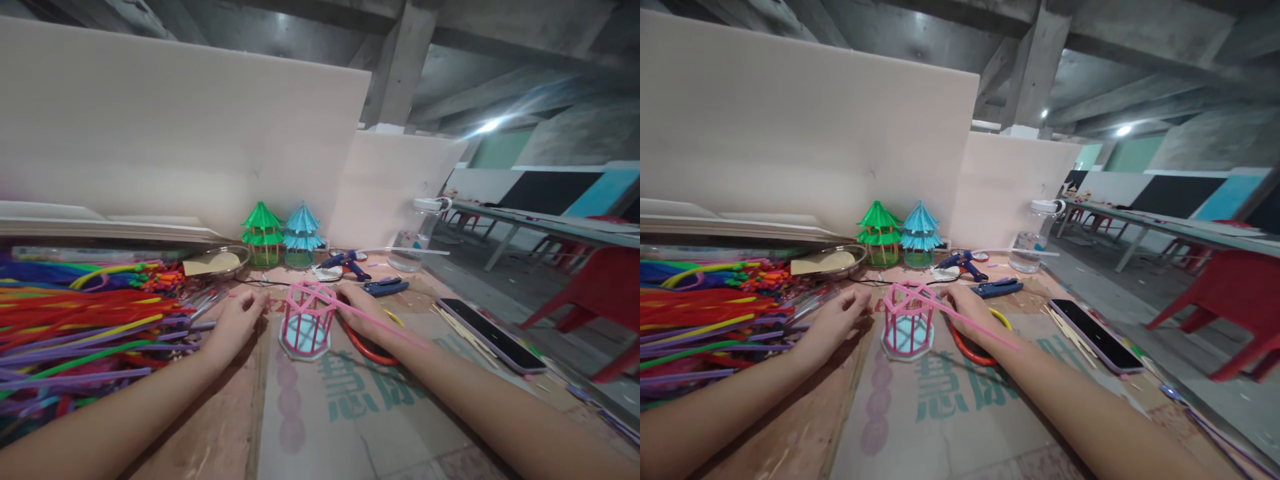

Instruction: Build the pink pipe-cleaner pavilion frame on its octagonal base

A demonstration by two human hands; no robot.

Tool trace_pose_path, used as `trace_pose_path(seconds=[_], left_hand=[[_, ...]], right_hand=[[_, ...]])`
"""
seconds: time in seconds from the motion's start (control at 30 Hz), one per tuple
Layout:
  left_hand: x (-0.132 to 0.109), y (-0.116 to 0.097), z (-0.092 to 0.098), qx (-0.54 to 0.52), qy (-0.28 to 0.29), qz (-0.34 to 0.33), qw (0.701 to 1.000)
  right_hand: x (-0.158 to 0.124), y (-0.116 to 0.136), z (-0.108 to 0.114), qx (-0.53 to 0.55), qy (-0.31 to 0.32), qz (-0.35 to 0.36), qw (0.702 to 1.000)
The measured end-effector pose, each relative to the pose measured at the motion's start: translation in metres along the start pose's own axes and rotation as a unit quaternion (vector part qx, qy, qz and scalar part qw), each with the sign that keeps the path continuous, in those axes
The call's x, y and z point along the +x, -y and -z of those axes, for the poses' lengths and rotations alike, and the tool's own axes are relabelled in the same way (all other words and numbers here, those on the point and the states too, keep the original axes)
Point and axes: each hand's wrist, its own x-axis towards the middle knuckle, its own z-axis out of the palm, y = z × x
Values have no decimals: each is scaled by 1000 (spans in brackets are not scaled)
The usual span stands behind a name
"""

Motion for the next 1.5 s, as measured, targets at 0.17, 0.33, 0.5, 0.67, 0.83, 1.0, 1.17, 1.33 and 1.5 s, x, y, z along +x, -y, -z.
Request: trace_pose_path(seconds=[0.17,0.33,0.5,0.67,0.83,1.0,1.17,1.33,1.5], left_hand=[[2,4,-2,-16,7,-8,1000],[4,-1,-2,-24,15,0,1000],[2,-6,-3,-52,17,10,998],[-2,-9,-3,-9,7,-8,1000],[-3,-1,-3,20,18,-11,1000],[1,8,-1,28,22,-23,999],[0,5,-1,37,27,-36,998],[-3,2,-2,51,22,-58,997],[1,1,-1,93,-9,-114,989]], right_hand=[[0,2,2,-3,8,4,1000],[0,4,3,-6,15,8,1000],[-1,4,3,-6,16,14,1000],[0,2,3,-7,15,24,1000],[0,1,2,-9,14,32,999],[-1,1,3,-12,12,37,999],[0,-1,2,-6,8,39,999],[1,-2,1,5,1,37,999],[0,-2,0,21,-2,40,999]])
